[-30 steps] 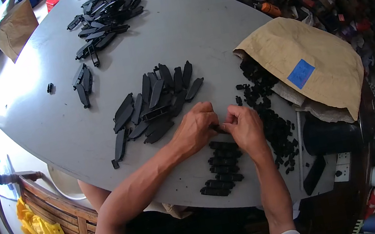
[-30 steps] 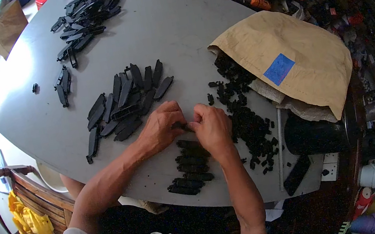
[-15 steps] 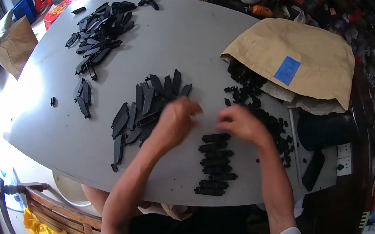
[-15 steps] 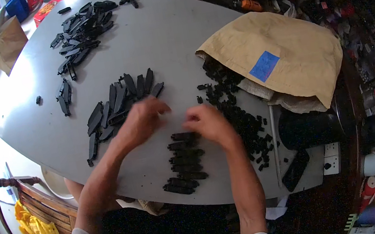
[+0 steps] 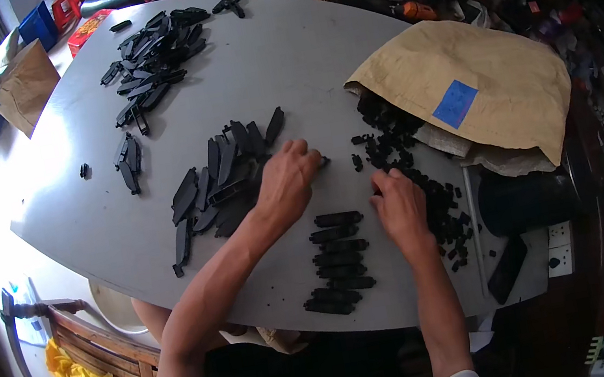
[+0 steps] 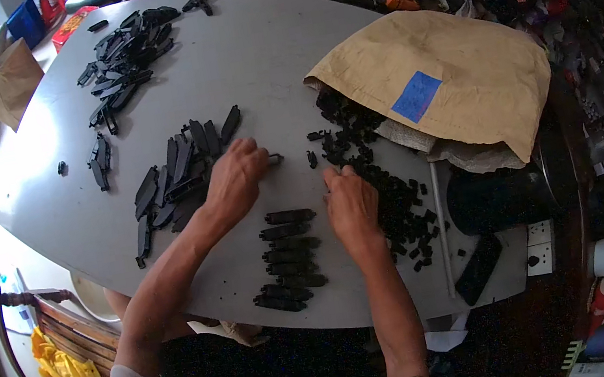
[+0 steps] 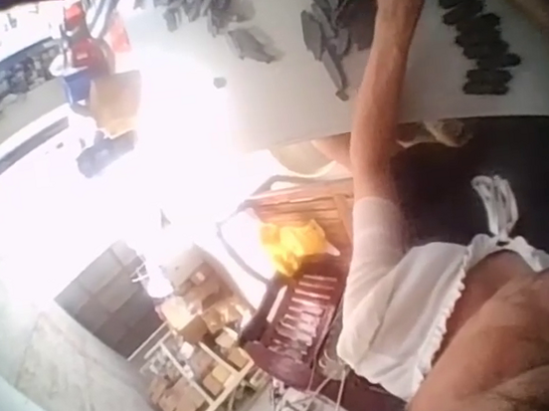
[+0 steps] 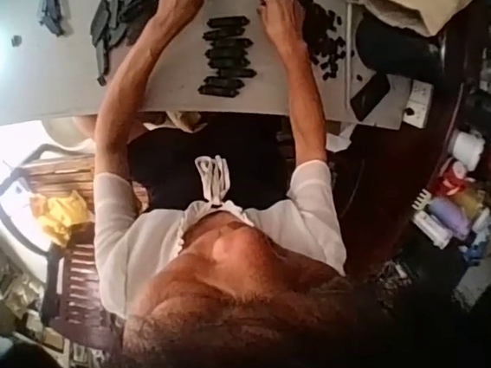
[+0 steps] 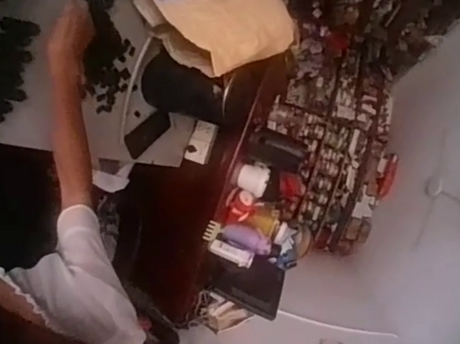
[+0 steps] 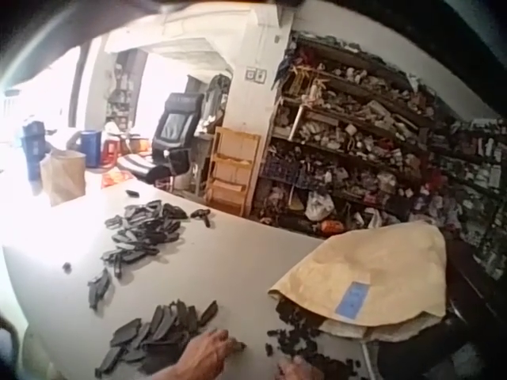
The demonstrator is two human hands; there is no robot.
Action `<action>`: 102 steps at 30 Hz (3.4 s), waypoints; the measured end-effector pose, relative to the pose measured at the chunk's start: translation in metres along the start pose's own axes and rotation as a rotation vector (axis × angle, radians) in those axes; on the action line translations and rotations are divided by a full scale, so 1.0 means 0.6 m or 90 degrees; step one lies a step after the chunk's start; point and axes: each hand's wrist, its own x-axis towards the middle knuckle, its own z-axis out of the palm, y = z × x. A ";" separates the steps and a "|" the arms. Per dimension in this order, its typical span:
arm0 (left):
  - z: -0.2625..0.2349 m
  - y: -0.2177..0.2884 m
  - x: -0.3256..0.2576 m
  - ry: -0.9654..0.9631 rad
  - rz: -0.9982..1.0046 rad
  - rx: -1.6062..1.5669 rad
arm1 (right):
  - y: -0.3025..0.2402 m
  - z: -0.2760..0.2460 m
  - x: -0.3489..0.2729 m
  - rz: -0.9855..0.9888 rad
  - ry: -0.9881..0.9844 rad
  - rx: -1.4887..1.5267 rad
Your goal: Manually assembling small black plastic components on a table in a workshop environment.
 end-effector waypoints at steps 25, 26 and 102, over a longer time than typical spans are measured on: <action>0.008 0.021 -0.040 0.003 -0.041 -0.160 | 0.008 0.010 0.024 0.079 -0.110 0.951; 0.009 0.022 -0.040 0.007 -0.040 -0.159 | 0.006 0.011 0.025 0.091 -0.107 0.970; 0.003 0.026 -0.030 -0.069 -0.052 -0.275 | 0.149 -0.067 -0.249 0.286 0.092 0.077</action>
